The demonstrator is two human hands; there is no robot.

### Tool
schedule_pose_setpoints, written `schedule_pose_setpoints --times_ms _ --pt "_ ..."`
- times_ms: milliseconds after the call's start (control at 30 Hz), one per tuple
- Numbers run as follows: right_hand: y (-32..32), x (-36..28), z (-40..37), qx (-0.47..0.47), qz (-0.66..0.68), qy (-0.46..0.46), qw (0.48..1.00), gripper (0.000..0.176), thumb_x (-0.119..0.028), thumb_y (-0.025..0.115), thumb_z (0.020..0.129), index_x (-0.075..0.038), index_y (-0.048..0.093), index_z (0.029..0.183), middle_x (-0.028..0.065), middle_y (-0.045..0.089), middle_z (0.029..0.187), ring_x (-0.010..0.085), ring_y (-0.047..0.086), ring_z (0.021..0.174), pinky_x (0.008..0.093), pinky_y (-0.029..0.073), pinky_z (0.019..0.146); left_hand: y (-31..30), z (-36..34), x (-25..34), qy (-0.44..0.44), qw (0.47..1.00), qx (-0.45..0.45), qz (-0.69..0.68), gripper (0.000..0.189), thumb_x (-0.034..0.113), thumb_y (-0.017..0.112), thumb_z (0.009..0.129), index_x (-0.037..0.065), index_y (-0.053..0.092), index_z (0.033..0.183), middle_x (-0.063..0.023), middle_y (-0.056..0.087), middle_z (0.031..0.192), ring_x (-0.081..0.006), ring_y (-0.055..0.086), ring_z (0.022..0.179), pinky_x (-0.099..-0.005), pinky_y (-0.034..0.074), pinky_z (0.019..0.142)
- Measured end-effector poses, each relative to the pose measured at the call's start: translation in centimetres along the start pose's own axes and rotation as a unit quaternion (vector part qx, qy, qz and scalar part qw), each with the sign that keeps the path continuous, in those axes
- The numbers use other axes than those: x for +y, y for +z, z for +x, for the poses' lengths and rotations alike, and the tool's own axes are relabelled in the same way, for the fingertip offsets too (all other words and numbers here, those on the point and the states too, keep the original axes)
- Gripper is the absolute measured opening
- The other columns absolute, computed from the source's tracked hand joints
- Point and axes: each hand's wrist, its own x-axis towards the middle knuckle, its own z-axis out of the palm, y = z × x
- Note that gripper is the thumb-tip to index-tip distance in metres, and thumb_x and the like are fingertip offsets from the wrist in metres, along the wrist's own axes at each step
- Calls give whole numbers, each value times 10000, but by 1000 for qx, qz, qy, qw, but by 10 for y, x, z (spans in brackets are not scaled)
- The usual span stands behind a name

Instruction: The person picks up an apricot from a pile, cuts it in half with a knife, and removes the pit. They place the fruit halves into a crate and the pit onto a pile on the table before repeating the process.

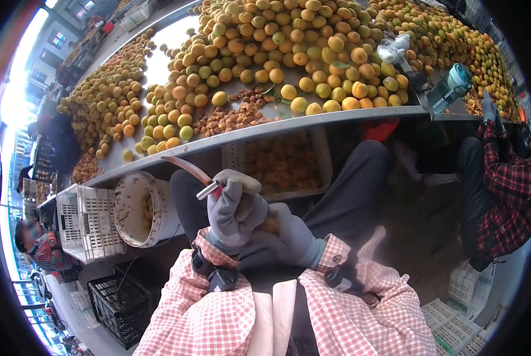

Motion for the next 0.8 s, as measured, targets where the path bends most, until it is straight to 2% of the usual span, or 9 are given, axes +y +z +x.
schedule_pose_setpoints --times_ms 67,133,267,300,333,367,433,600,800 --pt "-2 0 -1 5 -13 -31 999 484 -204 717 833 -17 438 1181 159 621 949 282 658 800 357 506 716 4 2 -1 13 1000 -2 -10 254 258 514 987 20 596 950 42 363 513 -43 277 386 -219 239 382" --pt "-6 -2 4 -38 -1 14 999 429 -203 711 836 -34 487 1160 179 627 946 318 653 873 361 503 746 7 5 -4 26 999 -7 -20 268 280 480 1001 38 582 944 51 319 491 -47 257 366 -227 223 363" --pt "-2 17 3 -35 2 45 998 327 -248 648 892 -51 518 1118 177 624 970 273 647 920 348 495 770 3 10 -12 10 995 90 40 281 307 492 994 47 590 955 56 303 489 -51 257 362 -233 216 357" --pt "0 14 5 15 137 140 981 262 -264 612 919 -58 545 1067 122 617 1002 198 626 886 305 497 744 -2 13 -14 9 992 116 40 285 314 499 990 48 594 956 56 297 488 -53 256 360 -234 213 355" --pt "0 13 7 65 267 231 933 225 -279 577 947 -65 571 1015 67 609 1033 123 605 851 263 499 718 -9 16 -13 6 994 107 20 302 336 505 984 54 606 948 69 284 485 -47 242 352 -227 208 346" --pt "-1 13 9 63 267 231 934 225 -279 577 947 -65 571 1015 67 609 1033 123 605 851 263 499 718 -19 16 -11 8 994 108 20 302 336 505 984 54 606 948 69 284 485 -47 242 352 -227 208 346" --pt "-8 12 16 32 532 298 792 244 -288 470 993 -71 542 1081 125 599 1118 205 615 1015 323 510 777 -34 17 1 -18 992 75 -105 315 337 483 993 56 617 942 83 276 481 -35 224 347 -216 203 338" --pt "-12 21 38 115 546 366 745 214 -86 439 932 15 558 1078 166 577 1119 276 610 1017 386 540 881 -56 -5 37 40 988 81 -123 366 336 416 1018 45 627 952 86 293 497 -17 231 344 -193 212 329" --pt "-15 77 58 201 532 347 745 247 -100 479 873 26 558 1071 179 565 1050 318 606 987 443 544 890 -84 -31 32 26 981 109 -158 356 337 421 1017 50 621 959 91 269 492 -12 212 345 -191 213 329"
